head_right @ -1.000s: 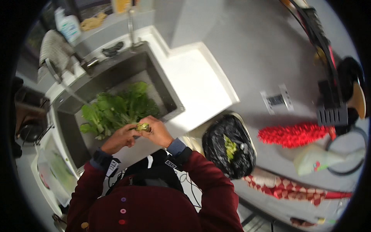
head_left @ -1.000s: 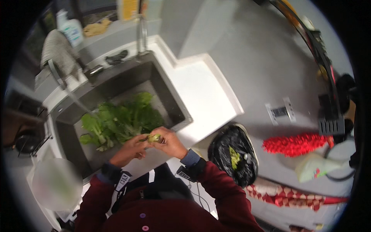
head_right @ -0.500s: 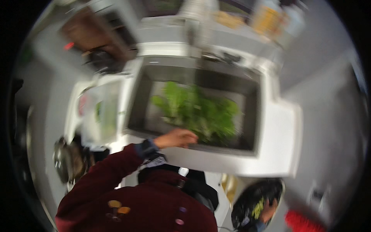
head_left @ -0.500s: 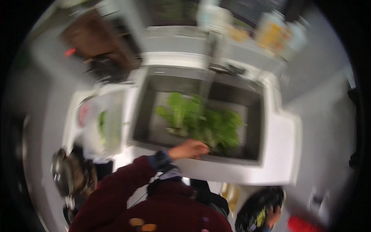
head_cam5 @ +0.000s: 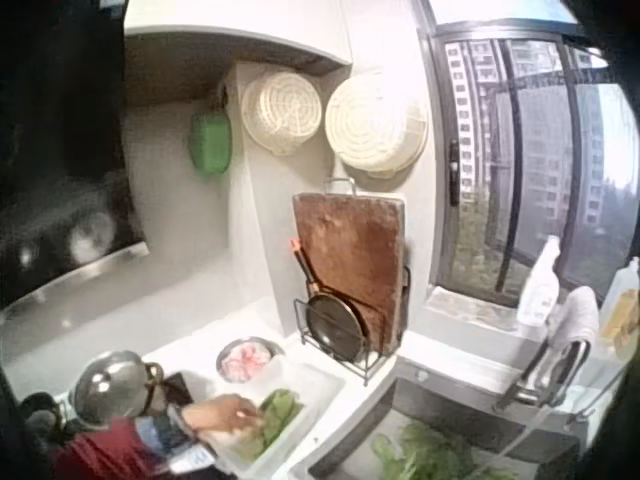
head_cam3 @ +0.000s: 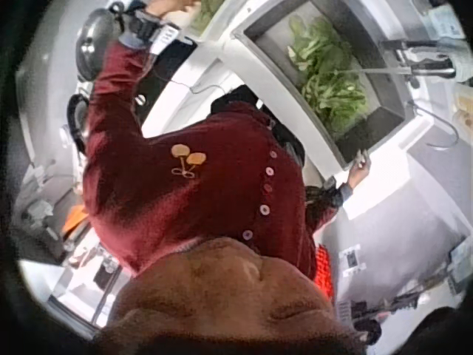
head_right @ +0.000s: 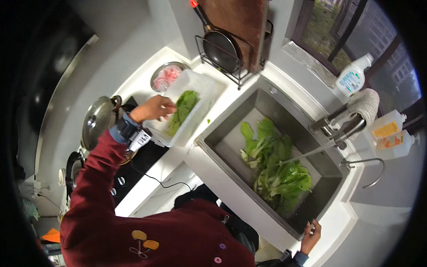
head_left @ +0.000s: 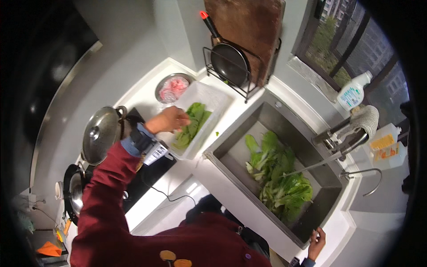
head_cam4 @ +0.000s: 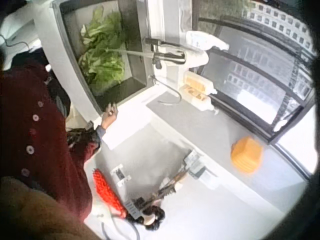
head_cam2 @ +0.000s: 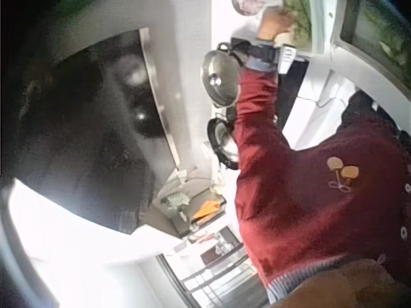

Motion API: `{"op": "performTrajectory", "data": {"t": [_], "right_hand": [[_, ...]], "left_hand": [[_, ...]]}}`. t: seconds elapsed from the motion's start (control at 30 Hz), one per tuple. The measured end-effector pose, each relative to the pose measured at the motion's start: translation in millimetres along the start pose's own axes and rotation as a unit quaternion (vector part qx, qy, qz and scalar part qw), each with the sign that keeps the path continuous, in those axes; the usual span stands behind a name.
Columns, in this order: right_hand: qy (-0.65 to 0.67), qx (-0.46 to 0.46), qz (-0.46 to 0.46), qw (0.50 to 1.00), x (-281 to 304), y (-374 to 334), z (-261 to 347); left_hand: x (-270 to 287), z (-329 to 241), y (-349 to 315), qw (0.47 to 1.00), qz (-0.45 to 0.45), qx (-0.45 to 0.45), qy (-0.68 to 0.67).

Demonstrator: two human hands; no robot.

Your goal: The person washes leafy green vegetables under running water in a kitchen sink, removes outer leaves, and places the cleaned leaves into a plastic container. The person then stores the container in the refrigerator, retrieves a plastic bag, and fills a pot with water from the sink.

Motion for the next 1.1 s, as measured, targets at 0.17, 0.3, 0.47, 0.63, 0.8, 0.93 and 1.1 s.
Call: {"op": "performTrajectory", "data": {"t": [0.17, 0.3, 0.47, 0.63, 0.8, 0.93, 1.1], "right_hand": [[0.100, 0.094, 0.068, 0.988, -43, 6, 27], [0.074, 0.022, 0.168, 0.983, -82, 13, 20], [0.059, -0.109, 0.328, 0.937, -139, 48, -10], [-0.166, 0.026, 0.259, 0.951, -205, 115, -43], [-0.193, -0.051, 0.384, 0.902, -325, 117, -26], [-0.043, -0.063, 0.647, 0.759, -344, 54, 39], [-0.092, -0.166, 0.586, 0.788, -217, 58, 25]], "left_hand": [[-42, 71, 29, 0.986, 0.152, 0.001, 0.074], [-79, 112, 46, 0.951, 0.281, 0.063, 0.115], [-80, 119, 46, 0.942, 0.270, 0.176, 0.095], [-75, 101, 40, 0.965, 0.172, 0.154, 0.124], [-71, 114, 42, 0.972, 0.133, 0.179, 0.080], [-67, 126, 41, 0.971, 0.107, 0.211, 0.044], [-75, 128, 47, 0.969, 0.144, 0.200, 0.004]]}}
Point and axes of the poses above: each hand's wrist, its own y-axis towards the middle knuckle, its own x-axis out of the back of the hand, z = x × y, the point moved 9 cm from there along y, towards the middle knuckle, and after that the axes turned 8 degrees about -x, right-handed, at the moved point
